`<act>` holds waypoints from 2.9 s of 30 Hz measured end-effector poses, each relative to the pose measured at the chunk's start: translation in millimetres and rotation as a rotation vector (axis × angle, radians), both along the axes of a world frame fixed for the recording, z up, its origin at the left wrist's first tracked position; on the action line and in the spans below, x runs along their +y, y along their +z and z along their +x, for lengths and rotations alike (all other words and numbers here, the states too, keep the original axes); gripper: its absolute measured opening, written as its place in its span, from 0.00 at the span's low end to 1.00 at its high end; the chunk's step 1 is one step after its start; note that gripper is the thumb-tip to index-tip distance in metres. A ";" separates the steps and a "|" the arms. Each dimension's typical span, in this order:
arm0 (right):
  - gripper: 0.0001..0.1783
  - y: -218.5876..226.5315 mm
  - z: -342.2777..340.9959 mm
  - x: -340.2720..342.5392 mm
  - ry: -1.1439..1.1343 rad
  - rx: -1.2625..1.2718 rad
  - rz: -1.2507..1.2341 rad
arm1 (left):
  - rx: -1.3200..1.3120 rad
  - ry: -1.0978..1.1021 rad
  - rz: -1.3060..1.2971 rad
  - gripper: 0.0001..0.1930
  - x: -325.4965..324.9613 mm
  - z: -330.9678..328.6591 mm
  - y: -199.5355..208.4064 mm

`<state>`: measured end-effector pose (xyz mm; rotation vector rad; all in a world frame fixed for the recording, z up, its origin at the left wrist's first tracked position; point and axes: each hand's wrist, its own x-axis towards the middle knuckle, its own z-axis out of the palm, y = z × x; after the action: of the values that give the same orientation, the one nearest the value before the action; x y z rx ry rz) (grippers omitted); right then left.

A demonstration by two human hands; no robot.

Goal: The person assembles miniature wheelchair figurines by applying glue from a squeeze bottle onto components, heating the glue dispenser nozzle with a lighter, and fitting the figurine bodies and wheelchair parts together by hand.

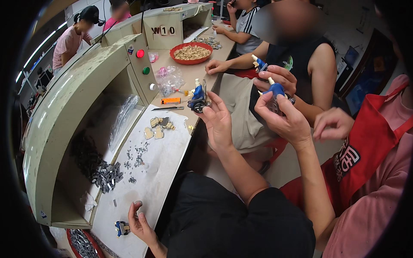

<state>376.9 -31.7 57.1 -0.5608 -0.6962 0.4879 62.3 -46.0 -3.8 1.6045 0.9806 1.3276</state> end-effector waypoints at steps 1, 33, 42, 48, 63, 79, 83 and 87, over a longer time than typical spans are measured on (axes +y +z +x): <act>0.26 2.3 1.7 -0.3 -0.018 -0.003 -0.007 | -0.002 -0.003 -0.004 0.16 -0.1 -0.2 -1.2; 0.28 -36.4 -188.4 -13.0 0.618 -0.352 -0.319 | -0.482 -0.174 -0.144 0.28 1.7 10.5 25.8; 0.22 -16.0 -167.5 7.4 0.524 -0.596 -0.240 | -0.497 -0.229 -0.245 0.27 5.2 1.4 10.8; 0.14 -7.4 -157.2 18.6 0.499 -0.923 -0.169 | -0.418 -0.251 -0.199 0.26 3.4 -1.0 16.5; 0.10 -21.2 -157.9 20.7 0.647 -0.673 -0.210 | -0.438 -0.260 -0.231 0.27 0.6 -3.7 6.7; 0.07 -36.2 -178.0 15.1 0.693 -0.542 -0.353 | -0.282 -0.376 -0.132 0.30 2.3 -6.5 8.3; 0.06 -41.3 -183.4 15.4 0.530 -0.614 -0.343 | -0.233 -0.274 -0.135 0.28 -3.0 -0.4 5.7; 0.06 -45.5 -189.2 14.4 0.577 -0.535 -0.330 | -0.268 -0.231 -0.016 0.32 -1.6 3.7 4.2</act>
<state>187.6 -17.3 11.6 -0.8152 -1.3156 1.0215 66.0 -47.6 0.4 1.4341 0.6232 1.3274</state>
